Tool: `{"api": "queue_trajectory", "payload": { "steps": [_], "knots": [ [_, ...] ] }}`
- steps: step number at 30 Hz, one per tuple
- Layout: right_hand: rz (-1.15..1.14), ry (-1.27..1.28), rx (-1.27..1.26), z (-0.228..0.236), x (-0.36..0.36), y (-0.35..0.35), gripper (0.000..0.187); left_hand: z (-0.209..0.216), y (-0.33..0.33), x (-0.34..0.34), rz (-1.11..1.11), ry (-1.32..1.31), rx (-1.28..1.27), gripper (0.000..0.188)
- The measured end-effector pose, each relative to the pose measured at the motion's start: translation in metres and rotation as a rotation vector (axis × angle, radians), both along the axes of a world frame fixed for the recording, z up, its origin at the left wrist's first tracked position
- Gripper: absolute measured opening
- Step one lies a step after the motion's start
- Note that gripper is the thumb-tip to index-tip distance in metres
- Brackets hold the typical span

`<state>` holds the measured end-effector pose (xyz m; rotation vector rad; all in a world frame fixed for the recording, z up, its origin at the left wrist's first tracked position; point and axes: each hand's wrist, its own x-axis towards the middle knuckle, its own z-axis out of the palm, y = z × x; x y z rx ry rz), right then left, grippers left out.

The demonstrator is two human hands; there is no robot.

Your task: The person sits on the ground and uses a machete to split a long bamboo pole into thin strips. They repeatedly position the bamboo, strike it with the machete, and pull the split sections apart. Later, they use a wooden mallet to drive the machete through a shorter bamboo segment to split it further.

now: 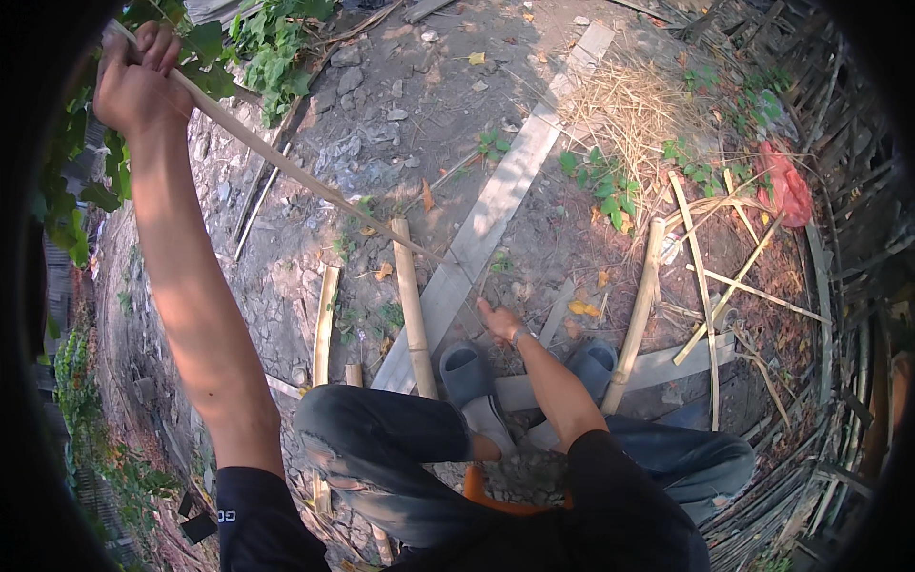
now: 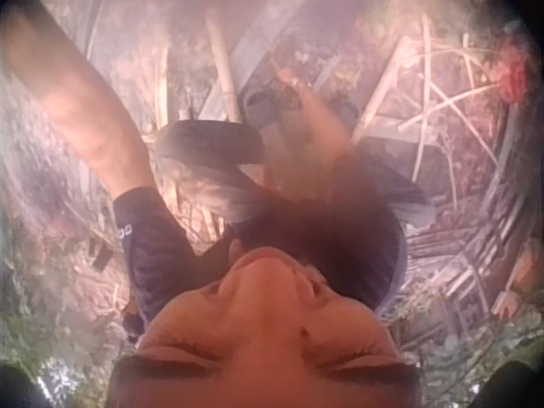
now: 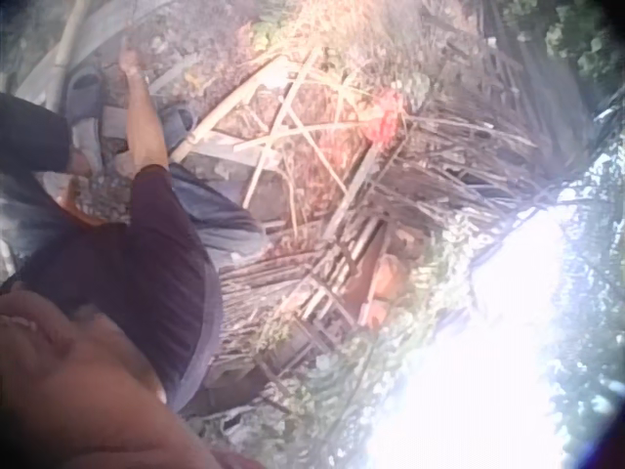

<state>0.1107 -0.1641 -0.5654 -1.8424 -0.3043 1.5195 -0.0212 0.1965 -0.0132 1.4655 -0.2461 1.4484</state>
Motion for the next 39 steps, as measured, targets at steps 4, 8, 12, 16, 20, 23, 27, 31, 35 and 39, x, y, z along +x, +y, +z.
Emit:
{"api": "queue_trajectory", "payload": {
  "steps": [4, 8, 12, 16, 20, 23, 27, 31, 35, 39],
  "knots": [
    [-0.056, 0.258, -0.099, -0.01, 0.025, 0.004, 0.066, 0.006, -0.013, 0.004, 0.007, 0.023, -0.027, 0.01],
    [-0.224, 0.183, 0.106, 0.053, 0.028, 0.027, 0.066, 0.006, -0.043, 0.009, 0.003, 0.052, 0.035, 0.013],
    [-0.505, -0.039, 0.769, 0.145, 0.0, 0.031, 0.065, 0.006, -0.045, 0.011, -0.162, 0.097, 0.013, 0.02],
    [-0.13, -0.382, 0.395, 0.036, -0.035, -0.013, 0.072, 0.005, -0.061, 0.019, -0.14, 0.088, 0.028, 0.023],
    [-0.062, 0.083, -0.196, -0.026, -0.022, -0.05, 0.075, 0.0, -0.081, 0.022, -0.166, 0.041, 0.008, 0.022],
    [-0.191, 0.147, -0.053, -0.004, -0.019, -0.033, 0.075, 0.007, -0.09, -0.003, -0.528, 0.008, -0.016, 0.018],
    [-0.432, 0.017, 0.344, 0.055, -0.017, -0.018, 0.057, 0.001, -0.104, -0.032, -0.728, 0.009, -0.165, 0.02],
    [-0.443, -0.011, 0.632, 0.126, -0.025, -0.034, 0.048, -0.009, -0.089, -0.082, -0.752, -0.021, -0.191, 0.021],
    [-0.472, -0.004, 0.588, 0.138, -0.022, -0.082, 0.043, -0.018, -0.074, -0.142, -0.444, 0.004, -0.121, 0.025],
    [-0.408, -0.238, 0.441, 0.141, 0.003, -0.152, 0.039, -0.029, -0.075, -0.18, 0.231, 0.013, -0.183, 0.032]
  ]
}}
